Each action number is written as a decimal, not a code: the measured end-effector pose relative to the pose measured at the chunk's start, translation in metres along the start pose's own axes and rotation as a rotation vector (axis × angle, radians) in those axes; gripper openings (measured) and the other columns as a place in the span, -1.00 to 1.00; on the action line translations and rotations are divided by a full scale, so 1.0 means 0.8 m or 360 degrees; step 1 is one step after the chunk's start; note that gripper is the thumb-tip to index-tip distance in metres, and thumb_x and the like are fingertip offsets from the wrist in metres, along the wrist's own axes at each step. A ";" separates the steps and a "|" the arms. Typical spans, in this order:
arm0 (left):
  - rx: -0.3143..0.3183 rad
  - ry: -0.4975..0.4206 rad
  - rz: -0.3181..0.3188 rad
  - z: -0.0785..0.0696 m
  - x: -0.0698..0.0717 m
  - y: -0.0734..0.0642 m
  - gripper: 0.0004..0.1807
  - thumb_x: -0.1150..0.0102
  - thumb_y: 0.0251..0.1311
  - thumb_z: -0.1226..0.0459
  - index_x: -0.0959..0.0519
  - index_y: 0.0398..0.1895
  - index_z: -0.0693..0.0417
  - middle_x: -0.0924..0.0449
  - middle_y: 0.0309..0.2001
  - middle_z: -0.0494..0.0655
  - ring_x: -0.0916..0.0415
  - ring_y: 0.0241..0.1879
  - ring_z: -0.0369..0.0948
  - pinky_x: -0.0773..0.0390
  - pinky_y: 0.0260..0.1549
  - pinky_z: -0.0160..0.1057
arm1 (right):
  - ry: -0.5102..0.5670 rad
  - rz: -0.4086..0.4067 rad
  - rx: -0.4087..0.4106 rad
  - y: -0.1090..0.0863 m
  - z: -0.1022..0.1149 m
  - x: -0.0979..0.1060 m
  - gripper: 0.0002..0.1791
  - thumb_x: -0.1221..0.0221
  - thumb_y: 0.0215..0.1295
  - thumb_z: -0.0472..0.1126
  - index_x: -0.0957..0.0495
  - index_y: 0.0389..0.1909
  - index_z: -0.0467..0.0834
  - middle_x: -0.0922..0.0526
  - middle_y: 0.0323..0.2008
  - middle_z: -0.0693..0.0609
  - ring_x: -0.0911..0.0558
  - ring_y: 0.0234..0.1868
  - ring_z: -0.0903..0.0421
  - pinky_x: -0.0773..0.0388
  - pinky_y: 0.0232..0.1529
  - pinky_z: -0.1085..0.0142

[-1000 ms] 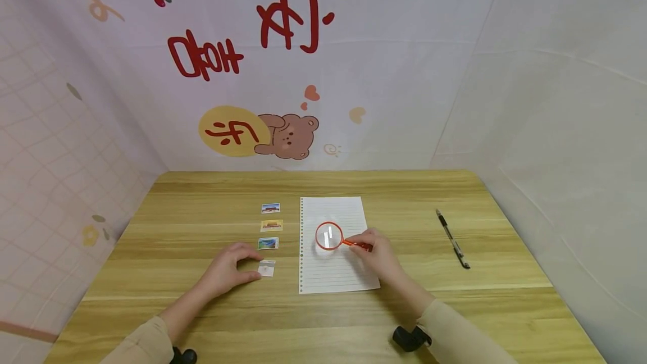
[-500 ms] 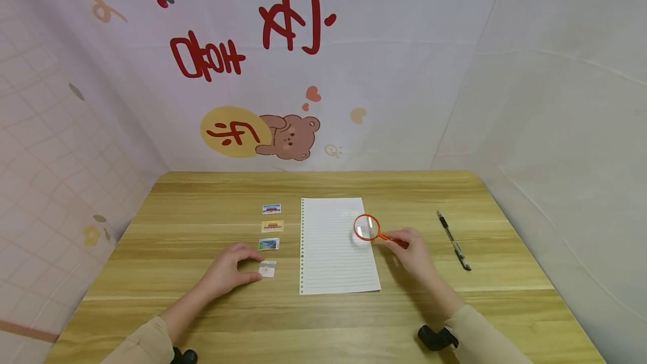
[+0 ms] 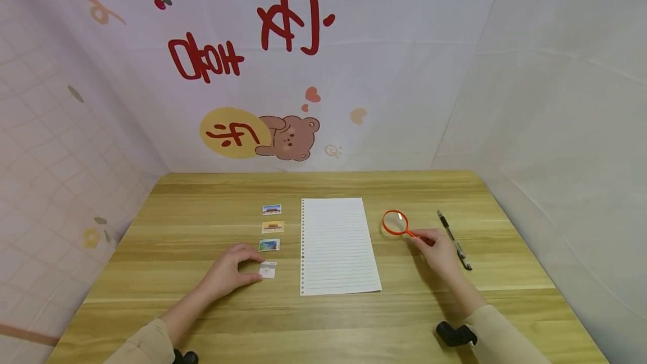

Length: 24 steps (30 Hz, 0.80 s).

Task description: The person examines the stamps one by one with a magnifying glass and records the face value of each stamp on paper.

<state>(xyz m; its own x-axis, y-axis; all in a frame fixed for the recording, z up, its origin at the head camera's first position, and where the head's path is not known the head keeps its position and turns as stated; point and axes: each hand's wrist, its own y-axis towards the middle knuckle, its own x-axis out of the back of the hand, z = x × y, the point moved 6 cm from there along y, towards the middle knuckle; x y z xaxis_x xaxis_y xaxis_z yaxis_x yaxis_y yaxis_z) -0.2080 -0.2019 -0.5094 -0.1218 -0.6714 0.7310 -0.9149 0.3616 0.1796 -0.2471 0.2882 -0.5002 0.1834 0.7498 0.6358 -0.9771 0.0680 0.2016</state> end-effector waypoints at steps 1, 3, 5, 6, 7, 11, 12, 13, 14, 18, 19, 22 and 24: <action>0.0004 -0.0005 -0.0001 0.000 0.000 0.000 -0.61 -0.59 -0.09 0.19 -0.73 -0.12 -0.07 -0.59 -0.06 -0.25 -0.52 0.02 -0.13 -0.52 0.06 0.03 | -0.0005 0.0005 -0.0032 0.001 -0.003 0.001 -0.79 -0.34 0.26 -0.29 -0.73 -0.11 -0.25 -0.60 -0.23 -0.12 -0.50 -0.25 0.10 -0.48 -0.34 0.44; 0.0002 -0.0008 -0.0008 0.000 0.001 0.000 -0.60 -0.60 -0.11 0.20 -0.73 -0.12 -0.07 -0.60 -0.07 -0.25 -0.52 0.01 -0.13 -0.52 0.06 0.03 | -0.0010 0.0002 -0.0090 0.002 -0.009 0.003 -0.78 -0.33 0.27 -0.28 -0.73 -0.09 -0.26 -0.61 -0.20 -0.14 -0.51 -0.25 0.13 -0.47 -0.34 0.45; -0.0003 -0.0010 -0.0014 -0.002 0.001 0.000 -0.61 -0.60 -0.11 0.18 -0.73 -0.13 -0.07 -0.60 -0.07 -0.25 -0.53 0.00 -0.12 -0.52 0.05 0.03 | -0.0020 -0.0017 -0.0139 0.004 -0.014 0.005 -0.78 -0.33 0.27 -0.28 -0.73 -0.09 -0.26 -0.63 -0.18 -0.15 -0.51 -0.24 0.14 -0.47 -0.32 0.45; -0.0003 -0.0012 -0.0016 -0.002 0.001 0.000 -0.61 -0.60 -0.11 0.18 -0.73 -0.13 -0.08 -0.60 -0.07 -0.25 -0.53 0.00 -0.12 -0.52 0.05 0.04 | -0.0024 -0.0023 -0.0169 0.004 -0.017 0.006 -0.77 -0.33 0.28 -0.27 -0.73 -0.09 -0.26 -0.64 -0.17 -0.15 -0.52 -0.24 0.14 -0.47 -0.31 0.45; -0.0003 -0.0018 -0.0017 -0.002 0.001 0.000 -0.61 -0.60 -0.11 0.17 -0.73 -0.14 -0.07 -0.60 -0.07 -0.24 -0.53 0.00 -0.11 -0.52 0.05 0.04 | -0.0035 -0.0029 -0.0195 0.005 -0.019 0.007 -0.77 -0.32 0.28 -0.27 -0.72 -0.08 -0.26 -0.64 -0.16 -0.15 -0.52 -0.23 0.13 -0.47 -0.30 0.43; -0.0008 -0.0019 -0.0016 -0.004 0.002 0.000 -0.63 -0.58 -0.09 0.14 -0.73 -0.14 -0.09 -0.60 -0.07 -0.25 -0.53 0.00 -0.11 -0.52 0.05 0.04 | -0.0086 -0.0058 -0.0284 0.006 -0.025 0.011 -0.75 -0.31 0.30 -0.23 -0.71 -0.06 -0.27 -0.64 -0.17 -0.15 -0.53 -0.20 0.06 -0.44 -0.27 0.35; -0.0012 -0.0022 -0.0017 -0.004 0.002 0.000 -0.63 -0.58 -0.08 0.14 -0.73 -0.14 -0.09 -0.60 -0.07 -0.26 -0.53 -0.01 -0.11 -0.52 0.04 0.04 | -0.0092 -0.0059 -0.0301 0.006 -0.026 0.012 -0.74 -0.30 0.31 -0.23 -0.71 -0.05 -0.27 -0.63 -0.17 -0.15 -0.54 -0.19 0.04 -0.44 -0.27 0.33; -0.0020 -0.0025 -0.0019 -0.004 0.003 0.000 -0.63 -0.58 -0.08 0.14 -0.73 -0.15 -0.08 -0.60 -0.08 -0.25 -0.53 -0.01 -0.11 -0.52 0.04 0.03 | -0.0099 -0.0064 -0.0310 0.006 -0.026 0.013 -0.74 -0.30 0.31 -0.23 -0.71 -0.05 -0.28 -0.63 -0.18 -0.15 -0.54 -0.20 0.03 -0.43 -0.28 0.32; -0.0028 -0.0023 -0.0021 -0.004 0.003 0.000 -0.63 -0.58 -0.08 0.14 -0.73 -0.14 -0.08 -0.60 -0.08 -0.26 -0.53 -0.01 -0.12 -0.52 0.04 0.03 | -0.0099 -0.0067 -0.0320 0.007 -0.027 0.014 -0.74 -0.30 0.31 -0.23 -0.71 -0.05 -0.28 -0.63 -0.19 -0.16 -0.54 -0.20 0.02 -0.43 -0.29 0.32; -0.0060 -0.0026 -0.0042 -0.006 0.005 0.000 -0.62 -0.60 -0.11 0.19 -0.73 -0.15 -0.06 -0.60 -0.10 -0.27 -0.54 -0.04 -0.14 -0.54 0.01 -0.01 | -0.0104 -0.0080 -0.0318 0.008 -0.027 0.016 -0.74 -0.30 0.30 -0.25 -0.70 -0.06 -0.30 -0.67 -0.21 -0.17 -0.56 -0.25 0.05 -0.44 -0.36 0.36; -0.0067 -0.0023 -0.0049 -0.006 0.005 0.001 -0.62 -0.60 -0.12 0.20 -0.74 -0.15 -0.05 -0.61 -0.10 -0.26 -0.54 -0.04 -0.14 -0.54 0.00 -0.01 | -0.0105 -0.0087 -0.0312 0.008 -0.027 0.016 -0.75 -0.30 0.30 -0.26 -0.70 -0.06 -0.31 -0.68 -0.21 -0.17 -0.56 -0.27 0.06 -0.44 -0.37 0.37; -0.0082 -0.0018 -0.0060 -0.007 0.006 0.001 -0.61 -0.61 -0.13 0.20 -0.74 -0.15 -0.05 -0.61 -0.11 -0.26 -0.54 -0.05 -0.14 -0.55 -0.01 -0.02 | -0.0120 -0.0111 -0.0301 0.009 -0.028 0.017 -0.76 -0.30 0.29 -0.28 -0.71 -0.09 -0.31 -0.69 -0.23 -0.17 -0.55 -0.29 0.09 -0.43 -0.40 0.39; -0.0080 -0.0021 -0.0058 -0.007 0.007 0.001 -0.61 -0.61 -0.13 0.21 -0.74 -0.15 -0.05 -0.60 -0.11 -0.26 -0.54 -0.05 -0.14 -0.55 -0.01 -0.03 | -0.0124 -0.0128 -0.0302 0.009 -0.030 0.017 -0.77 -0.31 0.27 -0.28 -0.72 -0.10 -0.31 -0.68 -0.24 -0.16 -0.55 -0.30 0.10 -0.43 -0.39 0.40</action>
<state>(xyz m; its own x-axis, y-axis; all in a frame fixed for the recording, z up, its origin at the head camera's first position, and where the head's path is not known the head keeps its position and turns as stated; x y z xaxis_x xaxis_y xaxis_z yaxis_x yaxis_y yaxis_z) -0.2072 -0.2017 -0.5014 -0.0940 -0.6930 0.7148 -0.8985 0.3684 0.2389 -0.2541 0.3144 -0.5080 0.2622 0.6842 0.6806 -0.9604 0.2537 0.1150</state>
